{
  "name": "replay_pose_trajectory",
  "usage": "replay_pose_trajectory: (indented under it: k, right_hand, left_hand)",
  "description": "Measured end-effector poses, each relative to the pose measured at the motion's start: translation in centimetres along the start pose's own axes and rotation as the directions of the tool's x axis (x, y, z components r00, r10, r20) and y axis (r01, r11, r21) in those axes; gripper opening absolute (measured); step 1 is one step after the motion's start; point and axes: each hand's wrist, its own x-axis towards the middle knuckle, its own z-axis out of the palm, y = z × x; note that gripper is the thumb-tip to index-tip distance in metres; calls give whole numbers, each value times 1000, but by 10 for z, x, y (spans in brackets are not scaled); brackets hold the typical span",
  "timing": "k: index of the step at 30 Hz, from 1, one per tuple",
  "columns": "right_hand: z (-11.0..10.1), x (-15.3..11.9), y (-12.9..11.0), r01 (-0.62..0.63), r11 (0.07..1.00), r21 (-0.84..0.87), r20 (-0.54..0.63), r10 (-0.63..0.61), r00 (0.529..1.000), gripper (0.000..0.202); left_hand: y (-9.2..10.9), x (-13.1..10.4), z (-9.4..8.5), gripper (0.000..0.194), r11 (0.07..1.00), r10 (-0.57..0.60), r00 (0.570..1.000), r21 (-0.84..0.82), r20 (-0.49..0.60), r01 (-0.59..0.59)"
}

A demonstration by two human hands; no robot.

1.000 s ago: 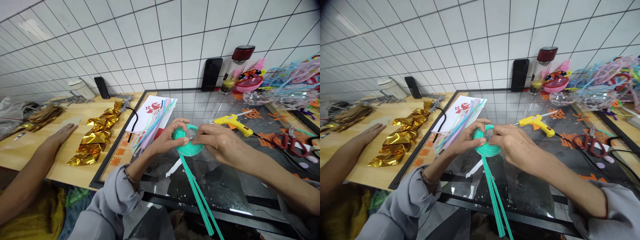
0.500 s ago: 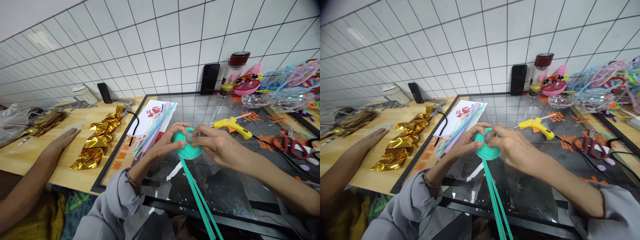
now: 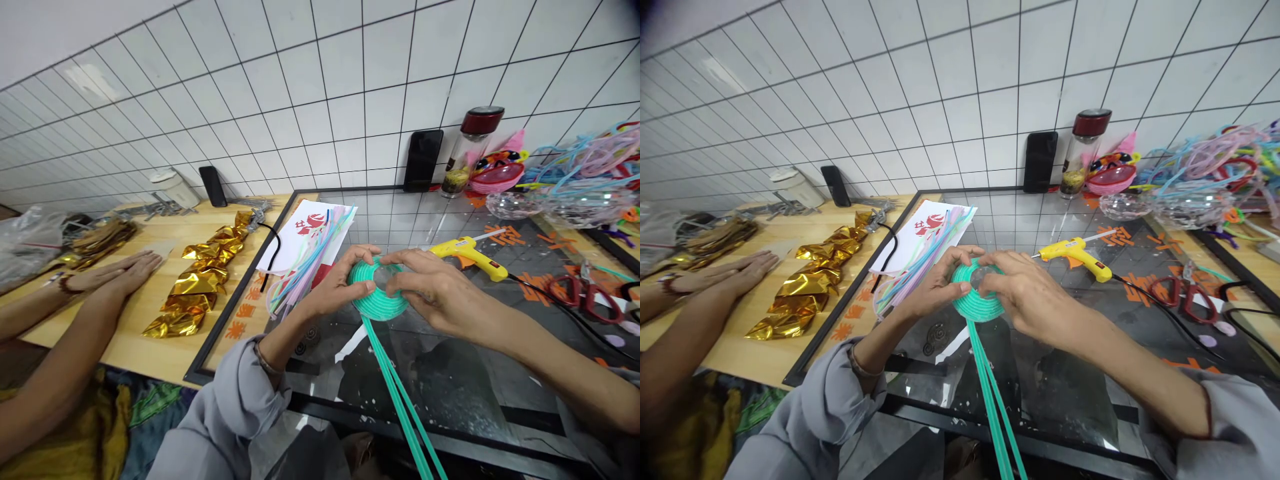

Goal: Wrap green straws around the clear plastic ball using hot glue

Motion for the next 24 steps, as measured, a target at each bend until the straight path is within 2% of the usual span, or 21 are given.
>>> replay_pose_trajectory:
  k: [10,20,24]
  right_hand:
    - [0,-1,1,-9,1000,2,26,9,1000,35]
    - [3,-1,3,-3,1000,3,17,2,1000,35]
    - [2,0,4,0,1000,3,20,0,1000,34]
  left_hand:
    - [-1,0,-1,31,999,12,1000,47,-18,-11]
    - [-12,0,-2,23,992,122,991,35,-49,-120]
    - [-9,0,0,27,993,98,994,66,-41,-95]
